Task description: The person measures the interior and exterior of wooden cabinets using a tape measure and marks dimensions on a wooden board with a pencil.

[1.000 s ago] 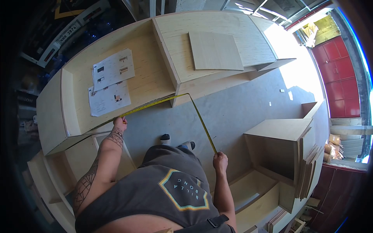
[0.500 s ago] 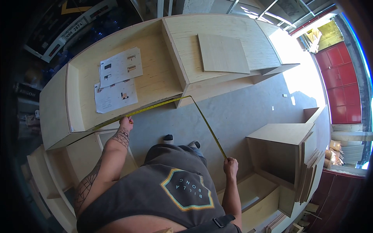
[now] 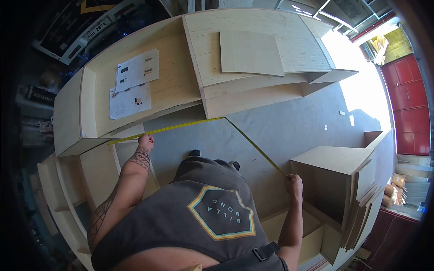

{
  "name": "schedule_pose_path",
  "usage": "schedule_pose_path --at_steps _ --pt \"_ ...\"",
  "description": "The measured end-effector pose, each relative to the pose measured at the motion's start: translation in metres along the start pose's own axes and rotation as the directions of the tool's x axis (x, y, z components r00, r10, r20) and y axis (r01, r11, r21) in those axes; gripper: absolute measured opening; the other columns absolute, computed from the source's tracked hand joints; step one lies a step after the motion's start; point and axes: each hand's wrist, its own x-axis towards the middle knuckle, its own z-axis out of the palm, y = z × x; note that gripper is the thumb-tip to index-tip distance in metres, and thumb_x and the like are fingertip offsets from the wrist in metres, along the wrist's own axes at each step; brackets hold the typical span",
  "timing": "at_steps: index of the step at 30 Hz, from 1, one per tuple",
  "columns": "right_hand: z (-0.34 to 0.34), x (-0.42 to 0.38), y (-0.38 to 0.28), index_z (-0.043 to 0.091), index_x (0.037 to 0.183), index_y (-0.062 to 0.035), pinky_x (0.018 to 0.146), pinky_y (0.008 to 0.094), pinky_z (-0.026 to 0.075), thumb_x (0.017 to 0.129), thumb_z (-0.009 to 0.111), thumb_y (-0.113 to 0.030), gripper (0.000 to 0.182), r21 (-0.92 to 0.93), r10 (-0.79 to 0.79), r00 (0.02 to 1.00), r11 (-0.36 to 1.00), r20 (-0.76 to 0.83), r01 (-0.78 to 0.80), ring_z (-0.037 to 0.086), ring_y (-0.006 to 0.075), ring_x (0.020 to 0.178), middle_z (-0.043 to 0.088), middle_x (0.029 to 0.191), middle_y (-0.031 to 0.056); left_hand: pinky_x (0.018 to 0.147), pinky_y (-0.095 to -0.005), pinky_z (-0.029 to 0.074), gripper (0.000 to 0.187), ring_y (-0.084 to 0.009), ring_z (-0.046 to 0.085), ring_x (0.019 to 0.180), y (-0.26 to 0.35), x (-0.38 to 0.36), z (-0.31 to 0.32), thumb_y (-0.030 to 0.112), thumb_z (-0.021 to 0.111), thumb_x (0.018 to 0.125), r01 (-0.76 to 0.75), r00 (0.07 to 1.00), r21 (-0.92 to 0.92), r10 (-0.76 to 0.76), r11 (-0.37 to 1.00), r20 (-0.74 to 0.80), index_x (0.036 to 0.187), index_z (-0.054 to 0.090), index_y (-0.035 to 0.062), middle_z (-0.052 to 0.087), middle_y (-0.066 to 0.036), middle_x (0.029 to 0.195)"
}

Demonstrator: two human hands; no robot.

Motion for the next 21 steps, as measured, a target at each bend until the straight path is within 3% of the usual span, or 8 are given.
schedule_pose_path --at_steps 5,11,13,15,21 --pt "-0.036 0.037 0.053 0.082 0.101 -0.0074 0.093 0.0490 0.056 0.090 0.073 -0.026 0.023 -0.005 -0.148 0.988 0.989 0.039 0.148 0.071 0.0395 0.102 0.075 0.101 0.0215 0.049 -0.0281 0.044 0.010 -0.0186 0.056 0.070 -0.012 -0.059 0.005 0.007 0.054 0.101 -0.056 0.995 -0.021 0.054 0.998 -0.083 0.109 0.060 0.0051 0.063 -0.011 0.099" --pt "-0.077 0.068 0.120 0.081 0.103 -0.0038 0.095 0.0499 0.055 0.091 0.073 -0.023 0.025 0.029 -0.214 0.973 0.977 0.082 0.213 0.070 0.0404 0.105 0.073 0.107 0.0222 0.048 -0.0288 0.043 0.010 -0.0184 0.054 0.065 -0.018 -0.091 -0.002 0.004 0.053 0.100 -0.154 0.986 0.054 0.157 0.987 -0.059 0.108 0.059 0.0027 0.063 -0.012 0.096" --pt "-0.098 0.069 0.124 0.081 0.105 -0.0042 0.093 0.0491 0.056 0.090 0.074 -0.024 0.026 0.053 -0.189 0.980 0.981 0.067 0.185 0.072 0.0407 0.102 0.075 0.101 0.0231 0.048 -0.0291 0.043 0.010 -0.0186 0.054 0.064 -0.020 -0.098 -0.006 0.003 0.053 0.100 -0.186 0.980 0.082 0.190 0.979 -0.054 0.108 0.060 0.0022 0.063 -0.012 0.096" --pt "-0.110 0.074 0.127 0.081 0.106 -0.0045 0.092 0.0489 0.056 0.091 0.074 -0.025 0.026 0.073 -0.166 0.982 0.984 0.085 0.160 0.072 0.0409 0.101 0.075 0.100 0.0233 0.045 -0.0304 0.041 0.010 -0.0185 0.055 0.059 -0.020 -0.104 -0.009 0.005 0.055 0.100 -0.215 0.972 0.118 0.224 0.970 -0.073 0.106 0.062 0.0011 0.067 -0.013 0.094" --pt "-0.113 0.121 0.189 0.081 0.103 -0.0034 0.092 0.0490 0.054 0.092 0.074 -0.026 0.026 0.041 -0.287 0.949 0.958 0.130 0.284 0.070 0.0408 0.103 0.072 0.103 0.0227 0.041 -0.0321 0.040 0.016 -0.0177 0.053 0.049 -0.010 -0.178 -0.001 0.010 0.053 0.103 -0.267 0.948 0.138 0.286 0.954 -0.141 0.104 0.066 -0.0001 0.075 -0.015 0.093"
